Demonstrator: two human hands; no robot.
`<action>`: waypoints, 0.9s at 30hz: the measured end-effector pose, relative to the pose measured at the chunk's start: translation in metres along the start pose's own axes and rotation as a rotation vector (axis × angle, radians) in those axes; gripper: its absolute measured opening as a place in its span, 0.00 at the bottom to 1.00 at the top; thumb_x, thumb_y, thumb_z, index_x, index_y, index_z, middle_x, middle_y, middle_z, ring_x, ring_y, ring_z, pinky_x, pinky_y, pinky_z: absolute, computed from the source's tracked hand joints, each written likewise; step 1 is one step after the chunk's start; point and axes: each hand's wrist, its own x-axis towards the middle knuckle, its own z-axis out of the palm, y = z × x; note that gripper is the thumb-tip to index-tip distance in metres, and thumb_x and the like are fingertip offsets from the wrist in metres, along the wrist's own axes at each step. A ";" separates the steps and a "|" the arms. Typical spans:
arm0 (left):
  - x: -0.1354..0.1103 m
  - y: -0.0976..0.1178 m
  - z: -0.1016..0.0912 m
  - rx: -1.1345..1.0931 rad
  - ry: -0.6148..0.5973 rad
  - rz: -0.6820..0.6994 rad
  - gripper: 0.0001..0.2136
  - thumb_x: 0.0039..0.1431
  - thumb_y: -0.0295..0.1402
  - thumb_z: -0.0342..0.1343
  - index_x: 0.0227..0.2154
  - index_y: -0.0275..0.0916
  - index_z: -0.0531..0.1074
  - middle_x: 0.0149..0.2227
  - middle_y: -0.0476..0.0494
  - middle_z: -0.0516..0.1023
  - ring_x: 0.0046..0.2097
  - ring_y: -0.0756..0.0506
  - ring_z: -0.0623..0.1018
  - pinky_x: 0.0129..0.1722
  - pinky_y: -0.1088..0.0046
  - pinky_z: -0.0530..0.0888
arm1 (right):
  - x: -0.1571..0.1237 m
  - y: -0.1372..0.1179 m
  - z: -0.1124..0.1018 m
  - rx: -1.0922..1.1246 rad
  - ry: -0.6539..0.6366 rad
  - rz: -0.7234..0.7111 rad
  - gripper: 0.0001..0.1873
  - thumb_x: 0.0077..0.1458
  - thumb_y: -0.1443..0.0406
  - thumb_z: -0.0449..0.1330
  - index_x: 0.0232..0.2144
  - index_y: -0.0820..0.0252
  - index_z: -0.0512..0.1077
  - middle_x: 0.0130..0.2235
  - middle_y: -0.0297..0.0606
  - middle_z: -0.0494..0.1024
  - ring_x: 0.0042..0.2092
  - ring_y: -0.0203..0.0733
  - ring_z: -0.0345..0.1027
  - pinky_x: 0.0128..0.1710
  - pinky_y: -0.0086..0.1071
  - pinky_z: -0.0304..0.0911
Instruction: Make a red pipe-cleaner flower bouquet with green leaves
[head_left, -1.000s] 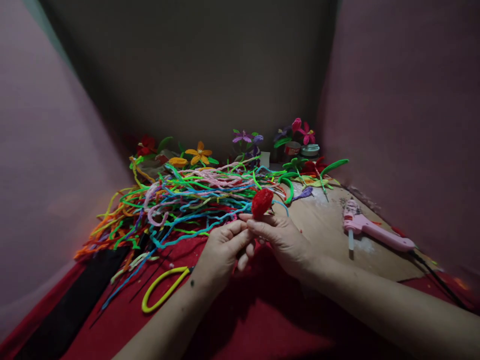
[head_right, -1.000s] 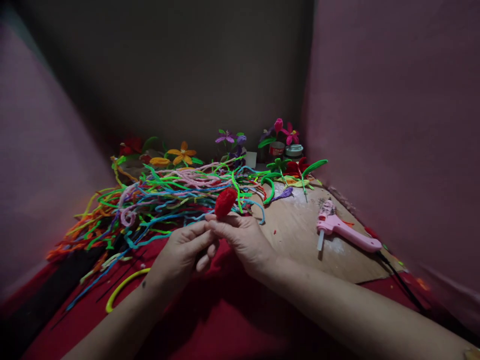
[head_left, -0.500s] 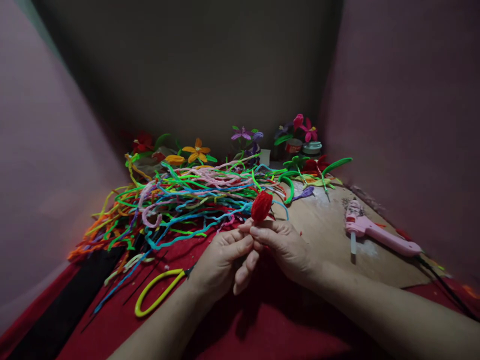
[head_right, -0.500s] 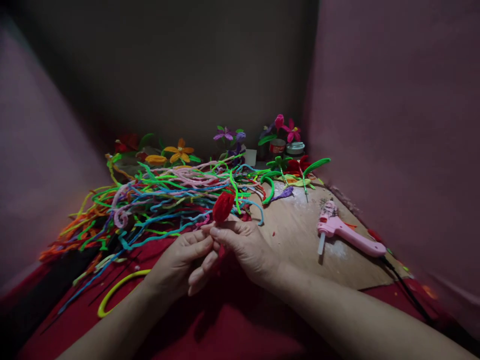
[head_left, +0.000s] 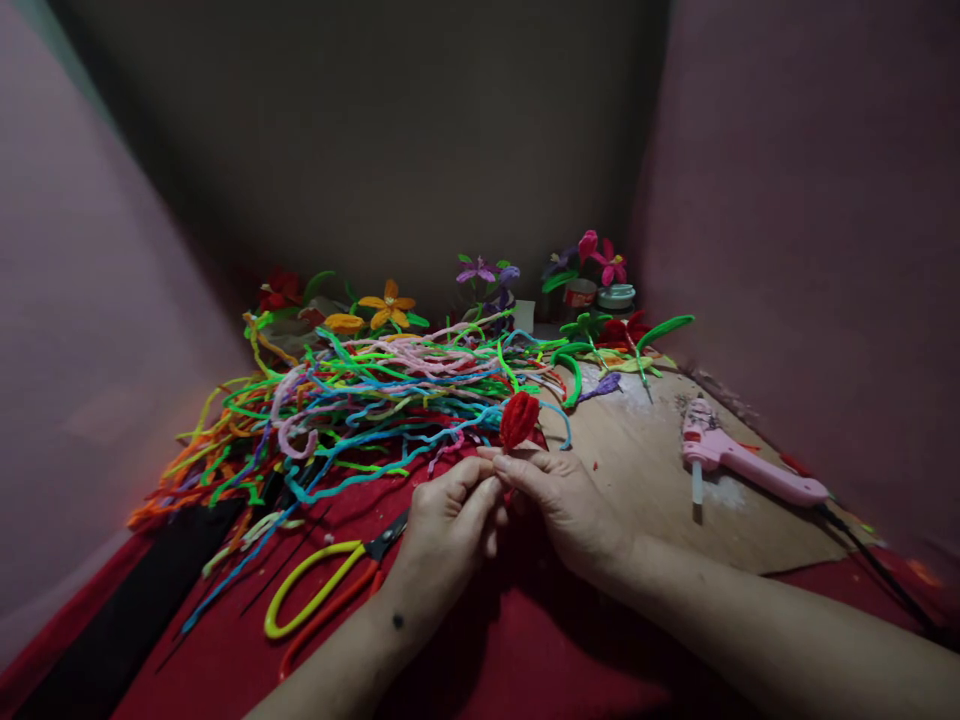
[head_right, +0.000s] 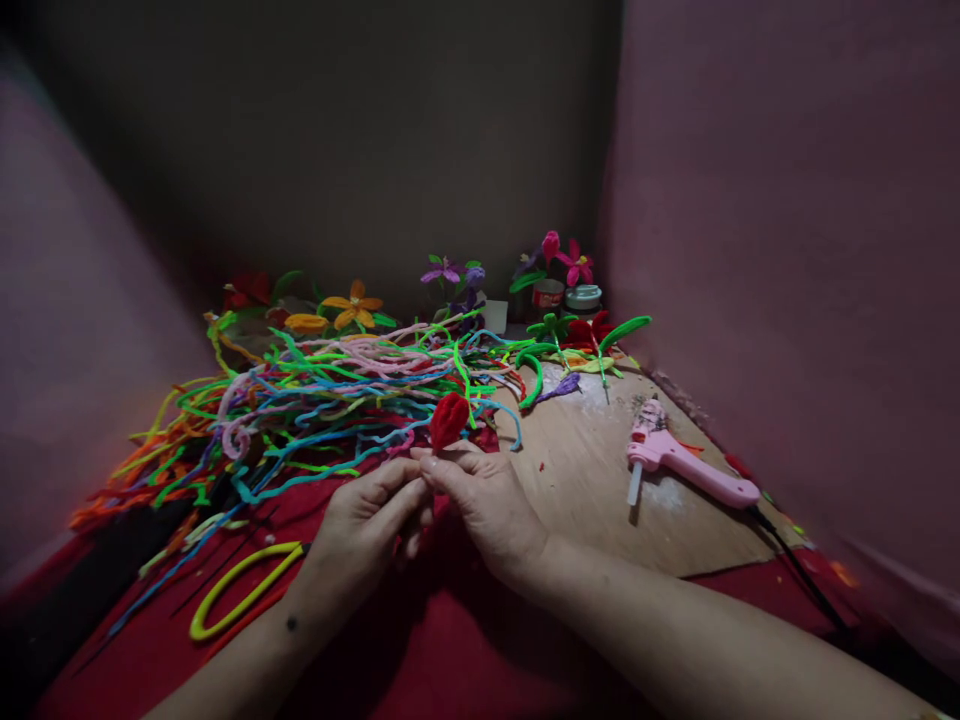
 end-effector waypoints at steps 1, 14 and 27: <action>0.000 0.001 -0.001 -0.077 -0.046 -0.059 0.12 0.57 0.36 0.48 0.22 0.37 0.67 0.14 0.53 0.65 0.14 0.55 0.62 0.14 0.81 0.59 | 0.000 0.000 0.000 -0.009 -0.038 0.010 0.20 0.50 0.55 0.57 0.15 0.63 0.71 0.19 0.34 0.69 0.25 0.35 0.64 0.31 0.31 0.60; 0.007 -0.003 -0.009 -0.611 -0.334 -0.168 0.11 0.57 0.34 0.49 0.24 0.32 0.70 0.14 0.50 0.67 0.13 0.54 0.64 0.12 0.81 0.65 | 0.002 -0.005 -0.002 0.035 -0.238 0.030 0.24 0.55 0.54 0.50 0.15 0.64 0.67 0.16 0.37 0.73 0.20 0.38 0.68 0.34 0.38 0.65; 0.010 -0.001 -0.012 -0.694 -0.384 -0.174 0.13 0.58 0.30 0.45 0.26 0.28 0.72 0.20 0.42 0.73 0.18 0.50 0.71 0.16 0.75 0.72 | 0.006 -0.004 -0.005 0.130 -0.197 0.030 0.13 0.53 0.61 0.53 0.30 0.64 0.73 0.15 0.29 0.67 0.18 0.37 0.67 0.22 0.30 0.60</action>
